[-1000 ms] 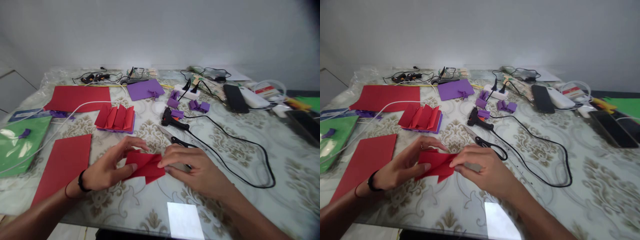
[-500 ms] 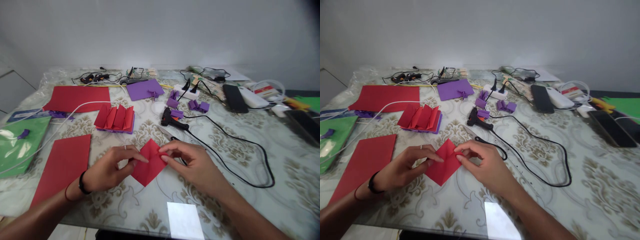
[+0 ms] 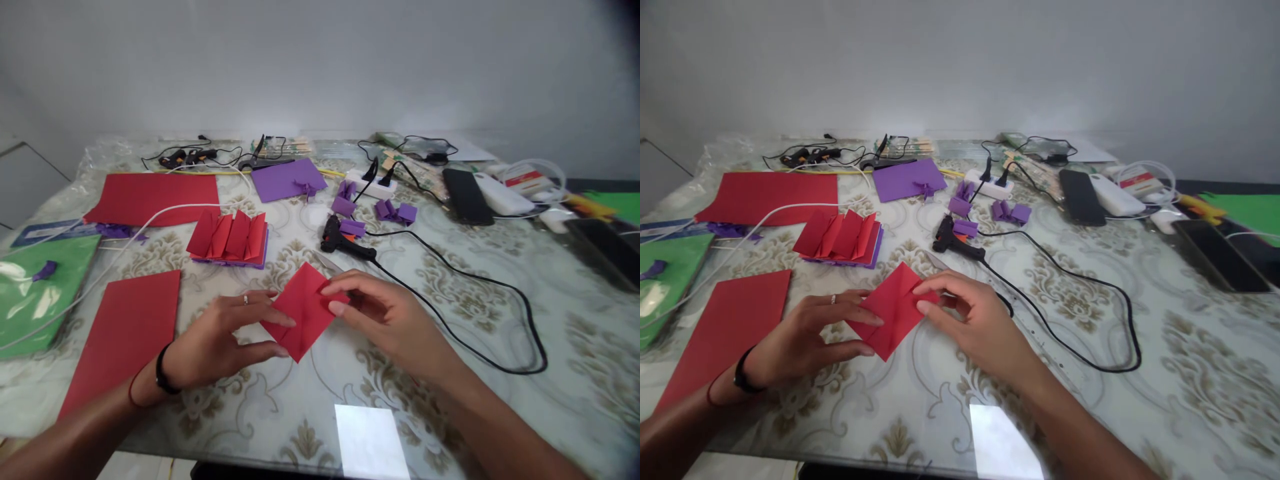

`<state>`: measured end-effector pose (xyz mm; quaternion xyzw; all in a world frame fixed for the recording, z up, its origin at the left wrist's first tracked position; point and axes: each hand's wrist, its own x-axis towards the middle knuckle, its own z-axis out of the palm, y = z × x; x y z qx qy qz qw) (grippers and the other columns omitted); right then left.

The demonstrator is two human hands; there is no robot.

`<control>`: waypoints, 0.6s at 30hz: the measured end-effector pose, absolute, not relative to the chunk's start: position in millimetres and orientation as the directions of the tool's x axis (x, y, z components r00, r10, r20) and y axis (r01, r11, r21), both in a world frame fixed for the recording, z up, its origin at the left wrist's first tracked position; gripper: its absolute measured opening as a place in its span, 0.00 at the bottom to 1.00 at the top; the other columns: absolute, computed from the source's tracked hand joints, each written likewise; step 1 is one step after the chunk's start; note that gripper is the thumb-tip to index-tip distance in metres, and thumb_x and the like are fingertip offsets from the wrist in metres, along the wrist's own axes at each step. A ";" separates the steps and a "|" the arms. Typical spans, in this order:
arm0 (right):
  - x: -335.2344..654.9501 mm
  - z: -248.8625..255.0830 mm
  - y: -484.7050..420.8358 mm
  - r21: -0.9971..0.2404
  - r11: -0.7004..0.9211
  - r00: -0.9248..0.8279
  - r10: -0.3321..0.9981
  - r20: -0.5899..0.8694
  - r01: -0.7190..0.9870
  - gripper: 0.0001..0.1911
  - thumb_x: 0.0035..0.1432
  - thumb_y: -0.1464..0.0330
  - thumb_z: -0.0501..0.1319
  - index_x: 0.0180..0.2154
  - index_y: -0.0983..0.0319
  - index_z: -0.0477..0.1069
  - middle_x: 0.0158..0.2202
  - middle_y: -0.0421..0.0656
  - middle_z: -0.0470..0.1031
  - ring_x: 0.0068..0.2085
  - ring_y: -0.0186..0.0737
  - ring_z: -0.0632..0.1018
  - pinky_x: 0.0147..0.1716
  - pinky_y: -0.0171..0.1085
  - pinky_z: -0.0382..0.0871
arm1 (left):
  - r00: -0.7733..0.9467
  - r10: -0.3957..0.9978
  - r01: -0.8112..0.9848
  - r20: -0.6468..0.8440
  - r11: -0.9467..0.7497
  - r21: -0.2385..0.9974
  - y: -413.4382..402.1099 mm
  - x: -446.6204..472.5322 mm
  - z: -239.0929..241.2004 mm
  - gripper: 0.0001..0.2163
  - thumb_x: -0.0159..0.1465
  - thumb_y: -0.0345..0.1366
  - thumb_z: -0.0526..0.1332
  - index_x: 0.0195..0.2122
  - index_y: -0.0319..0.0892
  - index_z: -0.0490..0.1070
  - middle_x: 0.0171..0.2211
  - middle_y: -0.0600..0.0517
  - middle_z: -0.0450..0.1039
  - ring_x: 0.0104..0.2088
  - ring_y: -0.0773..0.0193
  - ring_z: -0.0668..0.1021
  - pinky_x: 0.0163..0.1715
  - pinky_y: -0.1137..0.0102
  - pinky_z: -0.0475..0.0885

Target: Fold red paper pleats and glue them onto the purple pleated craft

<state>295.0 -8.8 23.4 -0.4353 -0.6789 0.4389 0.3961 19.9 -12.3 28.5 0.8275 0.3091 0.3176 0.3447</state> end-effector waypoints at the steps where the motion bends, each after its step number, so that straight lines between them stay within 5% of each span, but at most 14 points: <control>1: 296.6 24.1 -8.2 -0.947 0.243 -0.344 0.925 0.160 0.212 0.08 0.64 0.63 0.70 0.45 0.54 0.81 0.47 0.44 0.81 0.48 0.42 0.81 0.47 0.39 0.76 | 0.593 0.739 0.274 0.319 -0.558 0.783 -11.8 19.4 29.6 0.12 0.65 0.42 0.73 0.48 0.48 0.82 0.40 0.51 0.85 0.46 0.56 0.84 0.51 0.65 0.78; 4: 299.8 25.8 -6.5 -0.959 0.249 -0.427 0.888 0.172 0.133 0.16 0.59 0.63 0.75 0.49 0.54 0.81 0.51 0.45 0.79 0.52 0.44 0.80 0.52 0.41 0.77 | 0.562 0.764 0.201 0.316 -0.497 0.844 -11.8 17.5 35.3 0.12 0.64 0.44 0.74 0.46 0.49 0.84 0.38 0.51 0.85 0.40 0.58 0.85 0.45 0.67 0.80; 7: 298.8 24.9 -6.7 -0.962 0.255 -0.405 0.893 0.195 0.100 0.10 0.61 0.64 0.73 0.45 0.54 0.84 0.47 0.46 0.82 0.48 0.44 0.82 0.48 0.41 0.79 | 0.500 0.804 0.152 0.321 -0.446 0.882 -13.8 16.8 39.8 0.11 0.63 0.47 0.73 0.45 0.51 0.85 0.38 0.50 0.87 0.41 0.57 0.86 0.43 0.66 0.80; 14: 290.5 23.6 -14.1 -0.932 0.354 -0.264 0.908 0.325 0.073 0.09 0.60 0.71 0.73 0.40 0.50 0.87 0.41 0.42 0.86 0.40 0.40 0.85 0.41 0.38 0.80 | 0.320 0.860 0.180 0.399 -0.468 0.865 -18.0 18.3 39.8 0.09 0.67 0.50 0.69 0.38 0.55 0.87 0.36 0.54 0.88 0.40 0.57 0.88 0.54 0.59 0.80; 18: 291.8 26.3 -15.3 -0.914 0.393 -0.237 0.902 0.361 0.101 0.09 0.59 0.72 0.73 0.39 0.52 0.87 0.39 0.43 0.86 0.38 0.41 0.85 0.38 0.38 0.81 | 0.430 0.818 0.176 0.383 -0.492 0.853 -15.4 15.3 40.6 0.14 0.61 0.48 0.75 0.47 0.54 0.85 0.40 0.51 0.87 0.43 0.55 0.87 0.47 0.64 0.82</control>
